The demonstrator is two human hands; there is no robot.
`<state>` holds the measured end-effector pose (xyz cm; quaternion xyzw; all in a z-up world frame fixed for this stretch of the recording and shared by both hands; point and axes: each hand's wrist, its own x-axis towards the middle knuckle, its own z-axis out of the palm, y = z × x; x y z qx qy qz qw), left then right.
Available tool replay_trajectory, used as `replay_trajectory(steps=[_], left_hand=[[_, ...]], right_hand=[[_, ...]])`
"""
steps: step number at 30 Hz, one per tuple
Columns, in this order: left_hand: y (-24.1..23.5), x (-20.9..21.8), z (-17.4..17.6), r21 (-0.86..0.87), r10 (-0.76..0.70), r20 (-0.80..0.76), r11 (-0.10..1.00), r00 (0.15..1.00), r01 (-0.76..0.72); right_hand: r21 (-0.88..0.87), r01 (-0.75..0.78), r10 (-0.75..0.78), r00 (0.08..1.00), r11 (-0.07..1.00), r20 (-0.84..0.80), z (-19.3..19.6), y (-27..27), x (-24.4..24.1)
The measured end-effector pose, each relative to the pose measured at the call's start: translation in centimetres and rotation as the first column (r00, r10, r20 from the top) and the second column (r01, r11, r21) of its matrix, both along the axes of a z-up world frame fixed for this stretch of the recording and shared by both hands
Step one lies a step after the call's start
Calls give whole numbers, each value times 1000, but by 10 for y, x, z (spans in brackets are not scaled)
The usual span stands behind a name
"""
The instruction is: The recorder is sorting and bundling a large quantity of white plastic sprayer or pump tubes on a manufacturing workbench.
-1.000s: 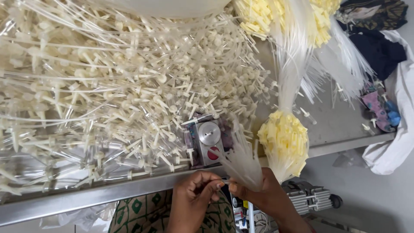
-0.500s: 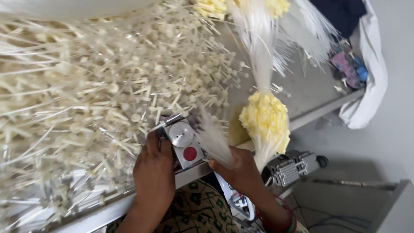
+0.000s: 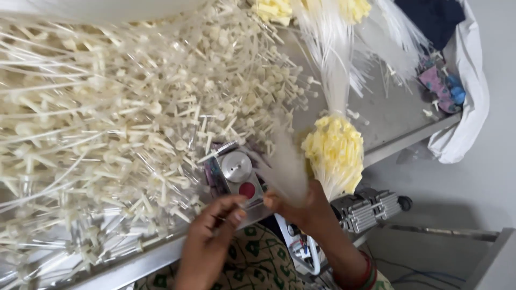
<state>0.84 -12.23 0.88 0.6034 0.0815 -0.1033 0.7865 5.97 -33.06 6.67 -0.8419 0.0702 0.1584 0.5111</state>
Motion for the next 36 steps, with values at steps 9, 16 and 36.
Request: replay_trajectory(steps=[9, 16, 36], left_hand=[[-15, -12, 2, -166, -45, 57, 985, 997, 54], [-14, -14, 15, 140, -18, 188, 990, 982, -9], [-16, -16, 18, 113, -34, 32, 993, 999, 31]], right_hand=[[211, -174, 131, 970, 962, 203, -9, -10, -14], [115, -45, 35, 995, 992, 89, 4, 1, -20], [251, -180, 195, 980, 951, -37, -5, -17, -21]])
